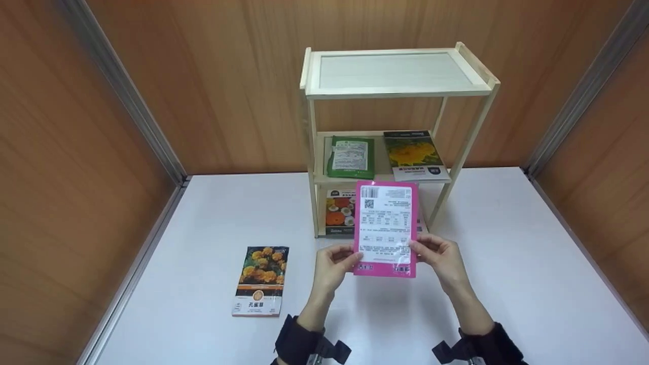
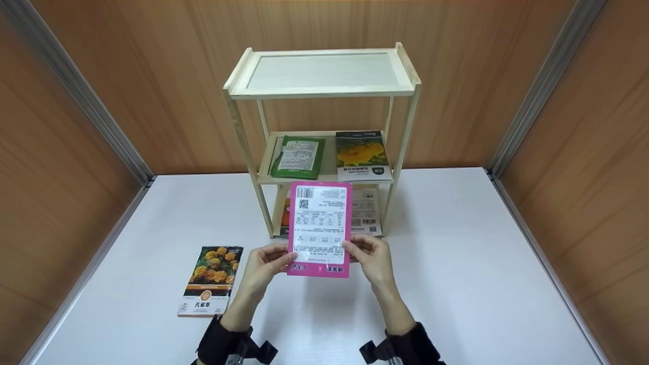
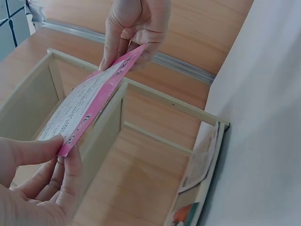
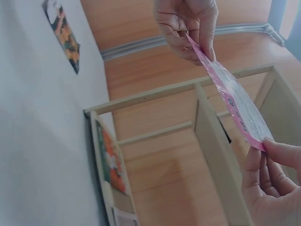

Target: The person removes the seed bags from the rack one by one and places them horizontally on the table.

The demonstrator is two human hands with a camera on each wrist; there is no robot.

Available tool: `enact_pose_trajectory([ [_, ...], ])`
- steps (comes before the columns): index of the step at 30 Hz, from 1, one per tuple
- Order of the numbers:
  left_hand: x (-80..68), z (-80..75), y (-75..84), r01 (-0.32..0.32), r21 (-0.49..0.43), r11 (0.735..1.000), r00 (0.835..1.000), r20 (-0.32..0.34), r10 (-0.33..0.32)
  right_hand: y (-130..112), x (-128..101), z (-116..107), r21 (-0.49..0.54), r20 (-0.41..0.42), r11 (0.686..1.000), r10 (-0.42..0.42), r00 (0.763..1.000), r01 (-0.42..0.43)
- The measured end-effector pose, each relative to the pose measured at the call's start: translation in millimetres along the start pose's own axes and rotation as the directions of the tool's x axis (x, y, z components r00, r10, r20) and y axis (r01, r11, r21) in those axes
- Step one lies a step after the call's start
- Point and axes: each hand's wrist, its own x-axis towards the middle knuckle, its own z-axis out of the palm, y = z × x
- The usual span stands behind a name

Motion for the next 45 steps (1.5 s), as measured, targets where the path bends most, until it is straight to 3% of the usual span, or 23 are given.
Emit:
enact_pose_trajectory([
  [3,2.1,-1.3,-20.2,0.023,-0.023,0.999,1.0,-0.01,-0.023,42.5,10.3,-9.8,0.053,0.062,0.996,-0.077,0.995,0.074],
  [6,3.8,-2.0,-38.4,0.039,-0.038,0.999,0.999,-0.021,-0.04,67.8,14.0,-15.2,0.104,0.101,0.989,-0.119,0.988,0.108],
  [8,3.1,-2.0,-45.7,0.047,-0.036,0.998,0.998,-0.035,-0.048,73.1,11.9,-14.0,0.095,0.092,0.991,-0.101,0.991,0.092],
  [10,1.8,-1.6,-51.0,0.056,-0.032,0.998,0.997,-0.05,-0.058,53.6,-1.4,-4.8,0.029,0.038,0.999,-0.04,0.998,0.039],
  [13,-0.6,-0.5,-57.4,0.065,-0.037,0.997,0.995,-0.075,-0.068,58.4,-6.3,-1.3,-0.022,-0.009,1.0,0.023,1.0,-0.023],
  [19,-7.1,5.1,-64.1,0.05,-0.046,0.998,0.987,-0.153,-0.057,103.6,-0.5,-8.3,0.006,-0.02,0.998,0.067,0.998,-0.067],
  [21,-8.7,7.4,-65.5,0.04,-0.043,0.998,0.982,-0.185,-0.048,106.8,-2.4,-6.0,0.03,-0.008,0.998,0.06,0.998,-0.06],
  [26,-10.1,11.0,-64.8,-0.011,-0.006,1.0,0.969,-0.247,0.009,81.6,-12.9,10.7,0.009,-0.039,0.995,0.099,0.994,-0.099],
  [32,-11.6,11.7,-52.4,-0.164,0.118,0.979,0.949,-0.254,0.189,54.2,-20.3,23.6,-0.082,-0.048,0.994,0.071,0.996,-0.075],
  [35,-13.0,13.3,-45.6,-0.282,0.224,0.933,0.918,-0.219,0.33,38.9,-24.2,32.0,-0.118,-0.036,0.992,0.047,0.998,-0.051],
  [38,-14.1,16.2,-43.1,-0.4,0.345,0.849,0.86,-0.178,0.478,26.3,-28.3,40.6,-0.098,0.007,0.995,0.02,1.0,-0.019],
  [42,-16.0,21.8,-45.2,-0.495,0.514,0.7,0.761,-0.132,0.636,13.9,-32.6,51.5,-0.062,0.054,0.998,-0.005,0.999,0.008],
  [45,-17.7,26.3,-49.1,-0.53,0.631,0.566,0.684,-0.077,0.725,9.3,-34.7,57.6,-0.034,0.056,0.999,0.0,0.998,0.002],
])
